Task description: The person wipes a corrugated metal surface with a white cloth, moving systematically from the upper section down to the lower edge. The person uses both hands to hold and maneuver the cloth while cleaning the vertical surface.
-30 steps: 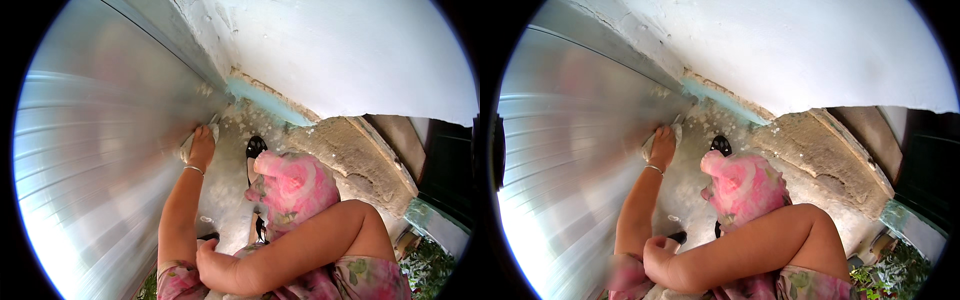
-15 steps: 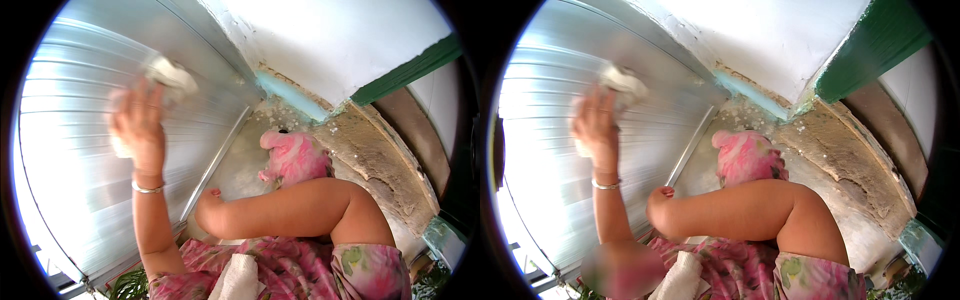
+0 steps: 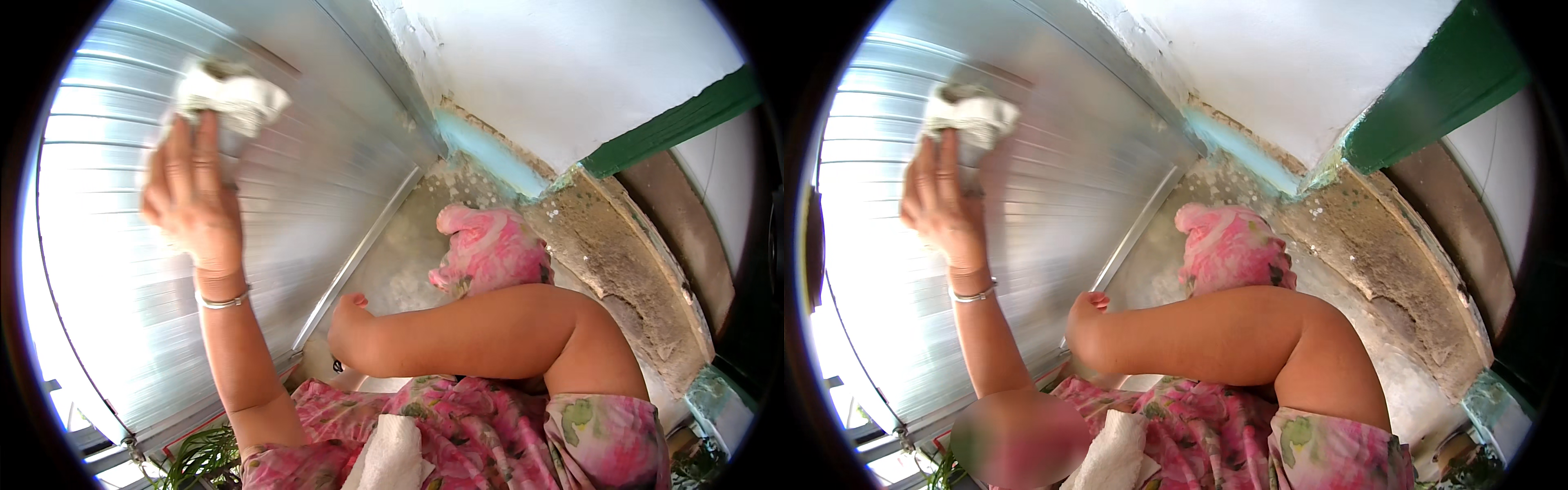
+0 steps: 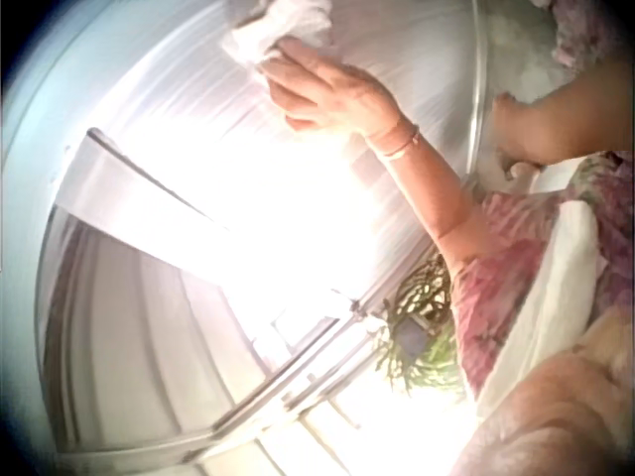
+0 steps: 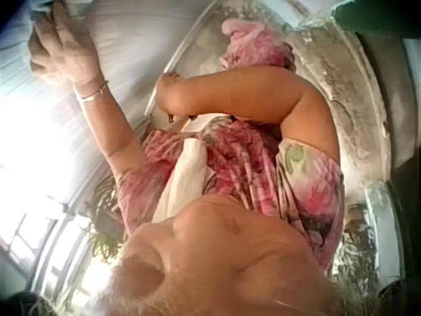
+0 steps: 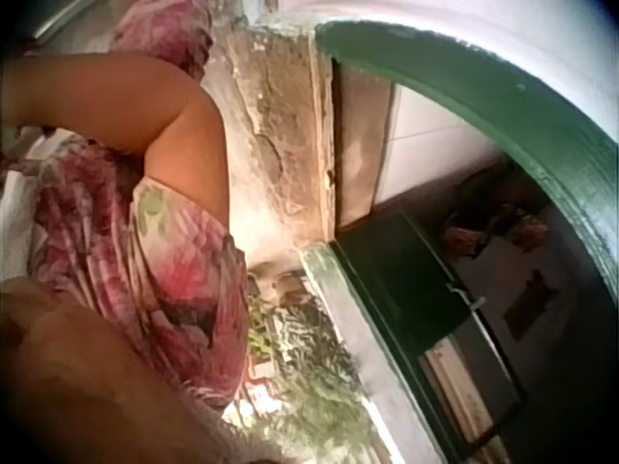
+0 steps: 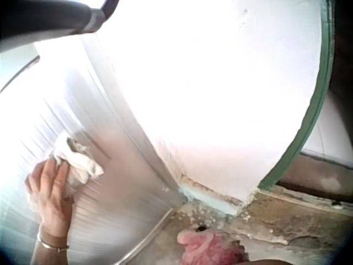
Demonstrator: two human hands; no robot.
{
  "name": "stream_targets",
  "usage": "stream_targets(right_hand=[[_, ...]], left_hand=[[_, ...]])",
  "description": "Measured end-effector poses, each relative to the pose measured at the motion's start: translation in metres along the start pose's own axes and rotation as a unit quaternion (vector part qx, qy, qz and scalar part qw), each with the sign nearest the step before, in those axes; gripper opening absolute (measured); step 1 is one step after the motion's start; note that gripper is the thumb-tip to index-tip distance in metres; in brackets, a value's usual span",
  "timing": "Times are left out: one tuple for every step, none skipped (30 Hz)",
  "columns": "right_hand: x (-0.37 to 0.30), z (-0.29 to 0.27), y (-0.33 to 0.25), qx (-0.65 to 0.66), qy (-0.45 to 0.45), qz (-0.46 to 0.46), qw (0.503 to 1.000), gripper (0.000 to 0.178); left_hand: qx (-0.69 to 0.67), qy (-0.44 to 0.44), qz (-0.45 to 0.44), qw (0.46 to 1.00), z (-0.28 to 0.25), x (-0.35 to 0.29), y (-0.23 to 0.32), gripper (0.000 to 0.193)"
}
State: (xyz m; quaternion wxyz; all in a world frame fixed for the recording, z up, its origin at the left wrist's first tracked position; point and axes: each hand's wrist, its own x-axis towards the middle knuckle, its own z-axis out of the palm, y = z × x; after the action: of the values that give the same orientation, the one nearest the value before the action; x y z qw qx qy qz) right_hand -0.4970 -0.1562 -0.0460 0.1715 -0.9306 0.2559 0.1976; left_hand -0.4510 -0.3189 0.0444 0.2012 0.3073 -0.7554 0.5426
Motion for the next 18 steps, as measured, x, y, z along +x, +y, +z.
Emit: stream_targets(right_hand=[[0.003, 0.0, -0.003, 0.012, -0.007, -0.014, 1.0, 0.047], [0.006, -0.002, -0.005, 0.025, -0.016, -0.024, 0.999, 0.044], [0.005, -0.004, -0.003, 0.039, -0.026, -0.03, 0.998, 0.042], [0.002, -0.004, -0.002, 0.026, -0.02, -0.037, 0.999, 0.041], [-0.009, -0.009, 0.0, 0.013, -0.012, -0.051, 0.999, 0.04], [-0.019, -0.013, 0.001, 0.0, -0.005, -0.061, 0.998, 0.038], [-0.023, -0.014, 0.001, -0.003, 0.002, -0.065, 0.998, 0.037], [-0.027, -0.016, 0.0, -0.006, 0.008, -0.067, 0.998, 0.037], [-0.027, -0.014, 0.0, -0.009, 0.014, -0.071, 0.997, 0.036], [-0.024, -0.012, -0.003, -0.008, 0.02, -0.064, 0.998, 0.036], [-0.022, -0.009, -0.006, -0.006, 0.024, -0.054, 0.998, 0.037], [-0.021, -0.006, -0.007, -0.003, 0.029, -0.044, 0.999, 0.037], [-0.02, -0.003, -0.006, 0.001, 0.035, -0.043, 0.998, 0.037], [-0.022, -0.002, -0.005, 0.006, 0.041, -0.038, 0.998, 0.037], [-0.023, 0.0, -0.003, 0.011, 0.047, -0.033, 0.998, 0.037], [-0.026, 0.001, -0.001, 0.009, 0.042, -0.04, 0.998, 0.037], [-0.029, 0.0, 0.002, 0.006, 0.038, -0.045, 0.998, 0.037], [-0.031, -0.001, 0.004, -0.001, 0.039, -0.056, 0.998, 0.037]], left_hand=[[-0.015, -0.037, 0.01, 0.999, 0.001, -0.013, 0.012, 0.055], [-0.022, -0.073, 0.034, 0.996, 0.005, -0.024, 0.021, 0.056], [-0.065, -0.07, 0.042, 0.995, 0.014, -0.036, 0.035, 0.053], [-0.087, -0.095, 0.061, 0.99, 0.016, -0.043, 0.048, 0.047], [-0.105, -0.126, 0.081, 0.983, 0.018, -0.054, 0.057, 0.043], [-0.139, -0.139, 0.097, 0.976, 0.022, -0.063, 0.068, 0.04], [-0.173, -0.152, 0.113, 0.967, 0.028, -0.073, 0.079, 0.038], [-0.207, -0.163, 0.128, 0.956, 0.034, -0.083, 0.09, 0.037], [-0.222, -0.172, 0.147, 0.948, 0.04, -0.093, 0.102, 0.036], [-0.237, -0.182, 0.166, 0.94, 0.047, -0.103, 0.114, 0.036], [-0.255, -0.188, 0.184, 0.931, 0.055, -0.112, 0.127, 0.035], [-0.267, -0.198, 0.189, 0.924, 0.061, -0.121, 0.139, 0.035], [-0.278, -0.209, 0.195, 0.917, 0.067, -0.13, 0.151, 0.036], [-0.293, -0.216, 0.201, 0.909, 0.073, -0.138, 0.164, 0.036], [-0.302, -0.229, 0.205, 0.903, 0.076, -0.145, 0.175, 0.036], [-0.311, -0.242, 0.208, 0.895, 0.08, -0.153, 0.185, 0.036], [-0.32, -0.253, 0.213, 0.888, 0.084, -0.16, 0.195, 0.036], [-0.305, -0.265, 0.227, 0.886, 0.09, -0.172, 0.202, 0.036]])
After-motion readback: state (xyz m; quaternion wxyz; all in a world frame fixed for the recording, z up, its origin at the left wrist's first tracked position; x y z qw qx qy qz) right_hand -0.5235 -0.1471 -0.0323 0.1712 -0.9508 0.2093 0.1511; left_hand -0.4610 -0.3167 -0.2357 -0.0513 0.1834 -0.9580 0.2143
